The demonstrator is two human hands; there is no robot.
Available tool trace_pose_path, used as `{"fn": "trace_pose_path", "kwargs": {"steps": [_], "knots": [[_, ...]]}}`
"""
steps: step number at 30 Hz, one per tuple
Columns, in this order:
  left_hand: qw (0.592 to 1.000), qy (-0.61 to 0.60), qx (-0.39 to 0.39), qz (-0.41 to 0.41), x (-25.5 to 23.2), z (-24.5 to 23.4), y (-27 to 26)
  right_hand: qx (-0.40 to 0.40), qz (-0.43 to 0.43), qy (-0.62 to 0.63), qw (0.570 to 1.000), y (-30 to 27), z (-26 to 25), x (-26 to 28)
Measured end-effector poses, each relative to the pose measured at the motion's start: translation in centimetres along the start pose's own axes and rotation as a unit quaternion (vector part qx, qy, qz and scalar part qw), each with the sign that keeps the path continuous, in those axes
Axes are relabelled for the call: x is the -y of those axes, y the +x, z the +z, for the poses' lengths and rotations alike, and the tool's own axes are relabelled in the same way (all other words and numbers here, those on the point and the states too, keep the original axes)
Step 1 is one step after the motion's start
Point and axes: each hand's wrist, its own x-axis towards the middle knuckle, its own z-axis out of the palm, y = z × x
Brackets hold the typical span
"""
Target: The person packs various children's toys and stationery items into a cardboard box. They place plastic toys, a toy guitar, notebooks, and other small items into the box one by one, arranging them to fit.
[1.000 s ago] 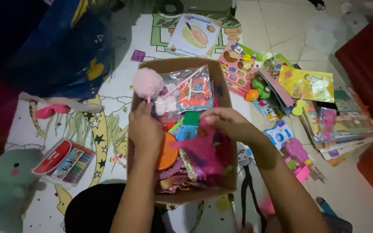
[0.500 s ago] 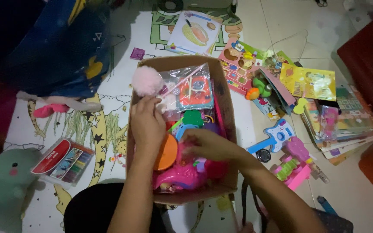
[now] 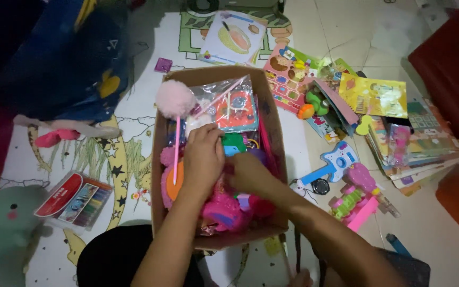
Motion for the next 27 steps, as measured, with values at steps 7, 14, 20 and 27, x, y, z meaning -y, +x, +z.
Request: {"fn": "trace_pose_path", "kwargs": {"steps": [7, 14, 20, 27], "knots": [[0.999, 0.007, 0.014, 0.033, 0.1, -0.2, 0.1, 0.004, 0.062, 0.136, 0.989, -5.9, -4.0, 4.2], [0.998, 0.033, 0.048, 0.016, -0.6, -0.2, -0.1, -0.376, 0.17, 0.241, 0.878, -11.5, -9.1, -12.4], [0.998, 0.045, 0.054, 0.009, -0.6, -0.1, -0.2, -0.158, 0.359, -0.072, 0.917, -18.1, -5.9, -29.6], [0.998, 0.029, 0.054, -0.009, 0.0, -0.2, -0.2, -0.059, 0.453, 0.002, 0.89, -18.2, -2.4, -34.4]]}}
